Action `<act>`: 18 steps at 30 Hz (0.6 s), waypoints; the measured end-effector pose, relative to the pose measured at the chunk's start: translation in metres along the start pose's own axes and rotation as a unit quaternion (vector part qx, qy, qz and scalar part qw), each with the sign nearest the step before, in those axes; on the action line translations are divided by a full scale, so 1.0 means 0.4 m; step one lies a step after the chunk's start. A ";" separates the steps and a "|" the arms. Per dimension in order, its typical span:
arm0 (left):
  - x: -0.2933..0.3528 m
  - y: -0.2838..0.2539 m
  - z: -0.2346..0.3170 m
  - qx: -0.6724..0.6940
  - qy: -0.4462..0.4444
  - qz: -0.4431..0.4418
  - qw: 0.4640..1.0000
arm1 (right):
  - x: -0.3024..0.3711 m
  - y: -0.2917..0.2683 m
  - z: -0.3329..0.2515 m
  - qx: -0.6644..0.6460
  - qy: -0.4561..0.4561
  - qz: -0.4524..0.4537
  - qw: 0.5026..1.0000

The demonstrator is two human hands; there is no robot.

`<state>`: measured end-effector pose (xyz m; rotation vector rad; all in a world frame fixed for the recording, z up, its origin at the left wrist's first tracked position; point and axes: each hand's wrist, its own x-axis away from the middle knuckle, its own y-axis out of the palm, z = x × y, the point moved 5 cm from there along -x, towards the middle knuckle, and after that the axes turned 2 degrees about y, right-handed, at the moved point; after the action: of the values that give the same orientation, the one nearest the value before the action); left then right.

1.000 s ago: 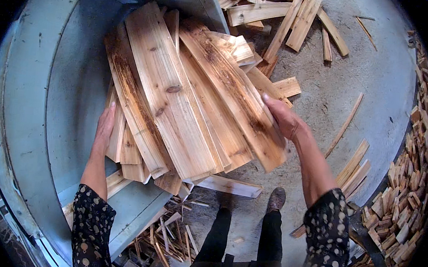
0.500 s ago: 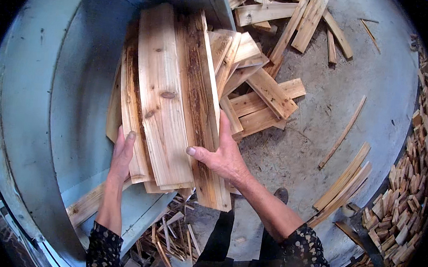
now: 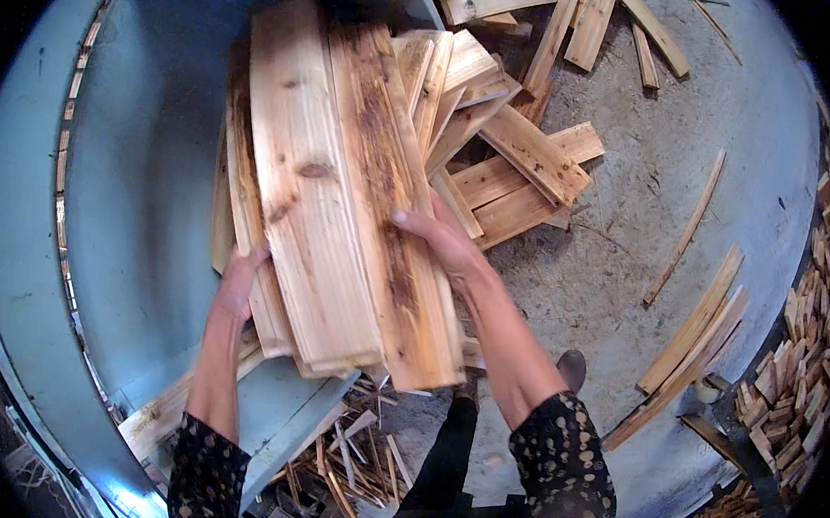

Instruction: The person repeatedly picks up bundles of wooden planks from a pile on the floor and stacks them onto a larger pile of planks. The person moves between the source pile and the destination stack multiple times.

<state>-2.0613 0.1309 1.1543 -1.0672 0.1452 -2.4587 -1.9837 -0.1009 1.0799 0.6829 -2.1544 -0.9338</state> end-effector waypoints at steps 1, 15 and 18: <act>0.019 0.013 -0.009 0.024 0.022 -0.017 0.999 | 0.021 -0.014 0.013 -0.016 0.050 -0.009 0.999; 0.015 -0.005 -0.121 -0.033 -0.003 -0.064 0.997 | -0.005 -0.109 -0.009 -0.111 0.067 0.022 0.991; 0.004 -0.018 -0.096 -0.186 0.085 -0.070 0.976 | -0.036 -0.109 0.005 -0.172 0.036 0.012 0.984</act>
<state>-2.0922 0.1335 1.1305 -1.0390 0.6247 -2.7189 -1.9679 -0.1167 1.0398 0.5099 -1.8710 -1.2111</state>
